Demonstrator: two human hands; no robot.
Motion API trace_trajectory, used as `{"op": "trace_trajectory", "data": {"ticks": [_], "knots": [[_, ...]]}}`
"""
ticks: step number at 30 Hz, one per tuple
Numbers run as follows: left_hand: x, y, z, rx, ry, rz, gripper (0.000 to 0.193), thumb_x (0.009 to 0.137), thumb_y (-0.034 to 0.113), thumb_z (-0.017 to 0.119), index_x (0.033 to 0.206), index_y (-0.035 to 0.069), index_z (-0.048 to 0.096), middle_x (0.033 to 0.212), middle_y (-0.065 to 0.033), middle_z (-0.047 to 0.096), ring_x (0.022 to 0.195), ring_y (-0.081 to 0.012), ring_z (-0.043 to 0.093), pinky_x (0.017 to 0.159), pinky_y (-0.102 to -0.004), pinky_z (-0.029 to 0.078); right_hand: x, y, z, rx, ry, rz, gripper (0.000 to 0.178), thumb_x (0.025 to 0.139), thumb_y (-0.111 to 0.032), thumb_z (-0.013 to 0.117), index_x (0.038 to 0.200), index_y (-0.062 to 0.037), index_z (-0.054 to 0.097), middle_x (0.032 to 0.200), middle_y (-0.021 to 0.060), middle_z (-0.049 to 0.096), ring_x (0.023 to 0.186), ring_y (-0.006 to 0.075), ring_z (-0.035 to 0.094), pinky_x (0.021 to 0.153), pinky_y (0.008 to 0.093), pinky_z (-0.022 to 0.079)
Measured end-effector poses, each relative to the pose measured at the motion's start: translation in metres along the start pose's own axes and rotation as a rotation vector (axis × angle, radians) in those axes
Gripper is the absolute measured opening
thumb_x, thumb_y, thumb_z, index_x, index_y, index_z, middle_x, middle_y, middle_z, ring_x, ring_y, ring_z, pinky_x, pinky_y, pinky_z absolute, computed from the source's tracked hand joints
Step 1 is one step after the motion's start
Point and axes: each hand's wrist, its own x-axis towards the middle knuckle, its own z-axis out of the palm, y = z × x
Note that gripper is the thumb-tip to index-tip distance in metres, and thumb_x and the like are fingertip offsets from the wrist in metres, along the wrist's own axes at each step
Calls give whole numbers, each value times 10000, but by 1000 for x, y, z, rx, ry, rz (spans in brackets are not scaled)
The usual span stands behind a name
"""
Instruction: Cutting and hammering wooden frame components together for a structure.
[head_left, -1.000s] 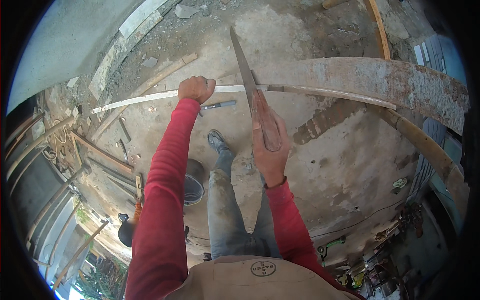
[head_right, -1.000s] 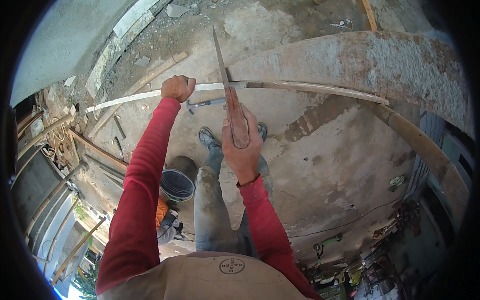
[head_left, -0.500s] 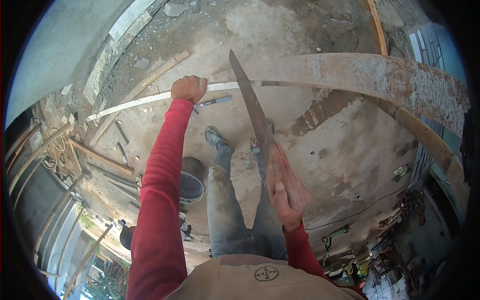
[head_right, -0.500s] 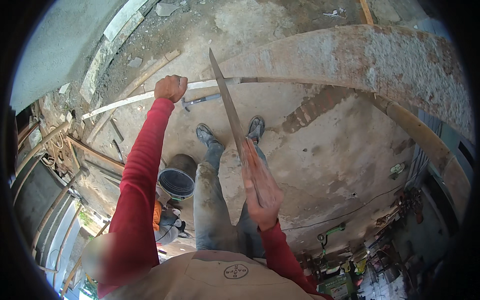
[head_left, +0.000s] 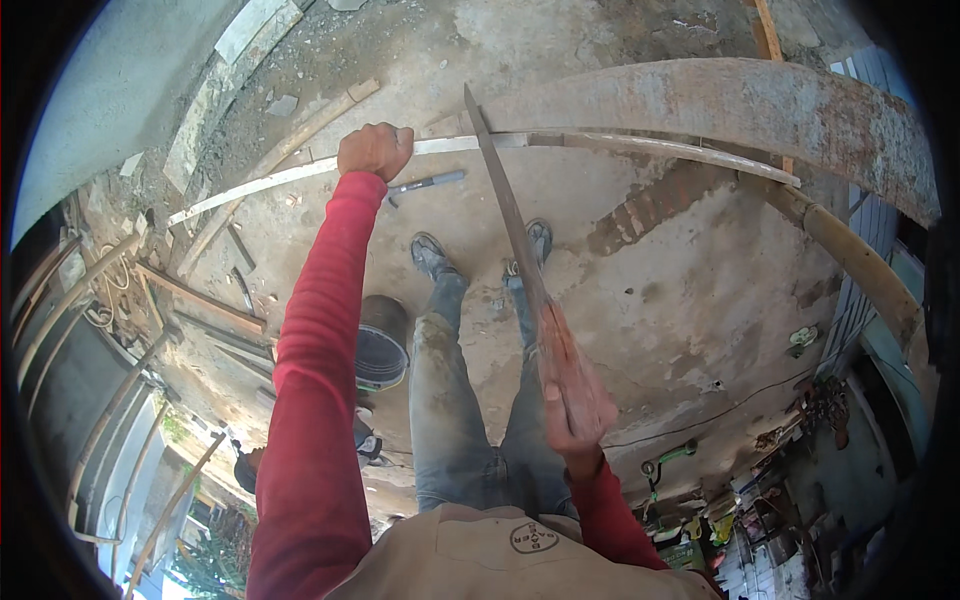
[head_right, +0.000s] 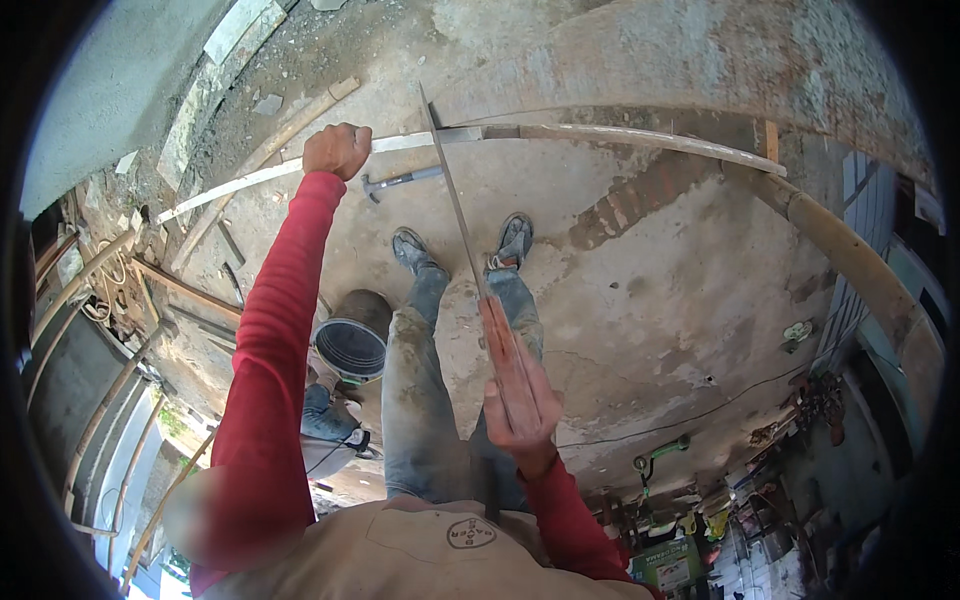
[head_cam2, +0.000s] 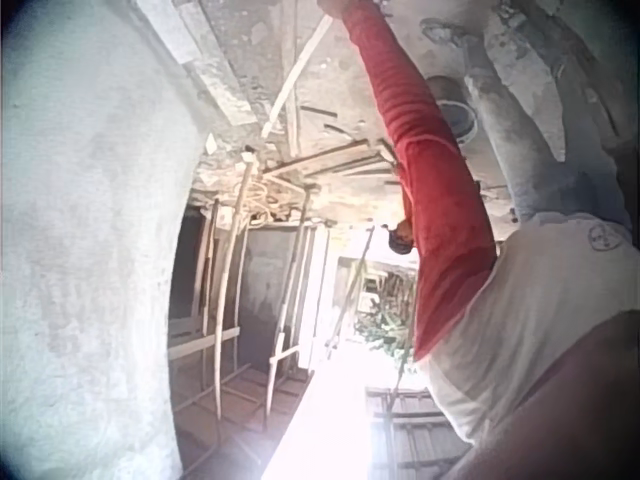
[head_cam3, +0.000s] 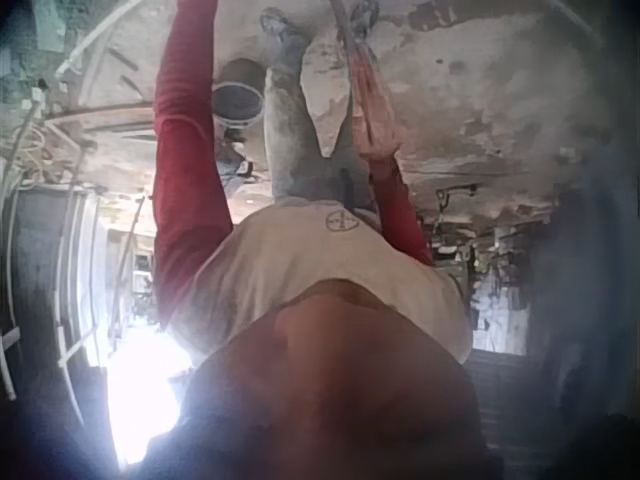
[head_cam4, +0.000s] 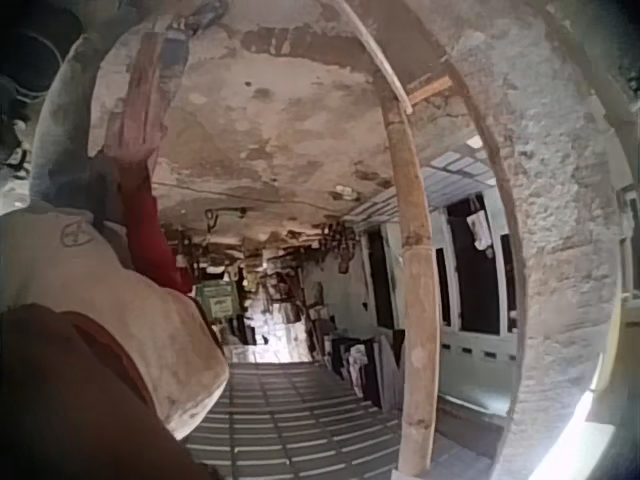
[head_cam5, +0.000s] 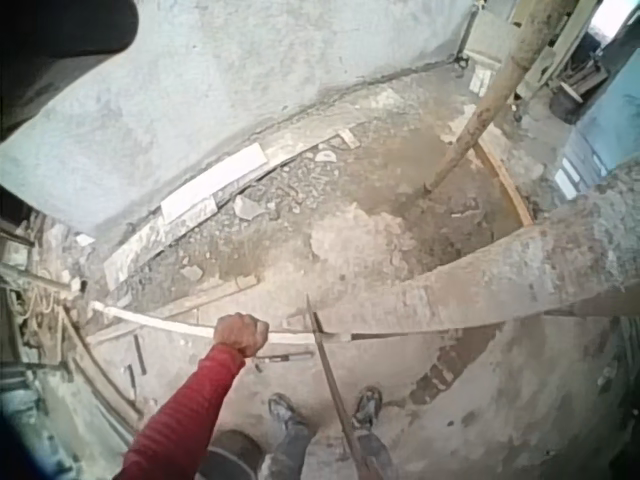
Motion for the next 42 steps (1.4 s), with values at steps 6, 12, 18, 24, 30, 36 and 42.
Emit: {"op": "trace_trajectory", "data": {"ticks": [6,12,18,24,30,36,42], "knots": [[7,16,5,-42,34,49,518,877,402,410,767,2,719,768,-253,676,731,-411,677,724,-482,538,12,-19,-20,-64,-37,25,439,941,-127,488,1343,47,522,1357,210,554,1214,274,566,982,324,432],[0,4,-1,-28,13,22,480,883,377,395,784,40,723,802,-268,672,755,-425,663,730,-493,525,-34,-35,-32,-149,-40,-179,448,902,-35,543,1336,70,513,1313,208,584,1185,281,585,994,325,436],[8,-8,18,-18,32,58,542,888,439,405,816,7,724,818,-257,685,762,-415,677,738,-490,532,-8,-21,-14,3,28,-18,462,868,-31,592,1313,72,526,1290,194,604,1118,255,612,913,314,480],[11,26,0,-26,27,56,538,887,443,409,808,16,726,787,-249,682,752,-406,679,727,-488,534,7,-6,-24,-173,65,-284,455,883,-29,557,1325,77,530,1354,206,562,1215,269,570,1011,322,426],[6,-9,10,11,26,39,533,883,444,412,791,24,727,779,-238,685,742,-395,681,723,-481,536,-52,-16,-33,54,-21,27,437,900,-12,530,1327,81,526,1345,200,569,1260,278,539,1044,330,395],[15,37,-5,-68,30,27,497,874,415,400,825,54,738,819,-257,681,764,-423,669,747,-497,529,46,2,-8,-188,65,-171,445,909,-6,451,1341,86,508,1346,178,576,1187,257,570,975,292,425],[0,6,-3,-23,-39,2,527,885,454,423,806,39,738,794,-229,692,760,-387,685,746,-473,535,19,1,-9,-95,-15,24,444,932,-93,446,1333,88,510,1325,179,589,1110,258,595,913,298,443]]}}
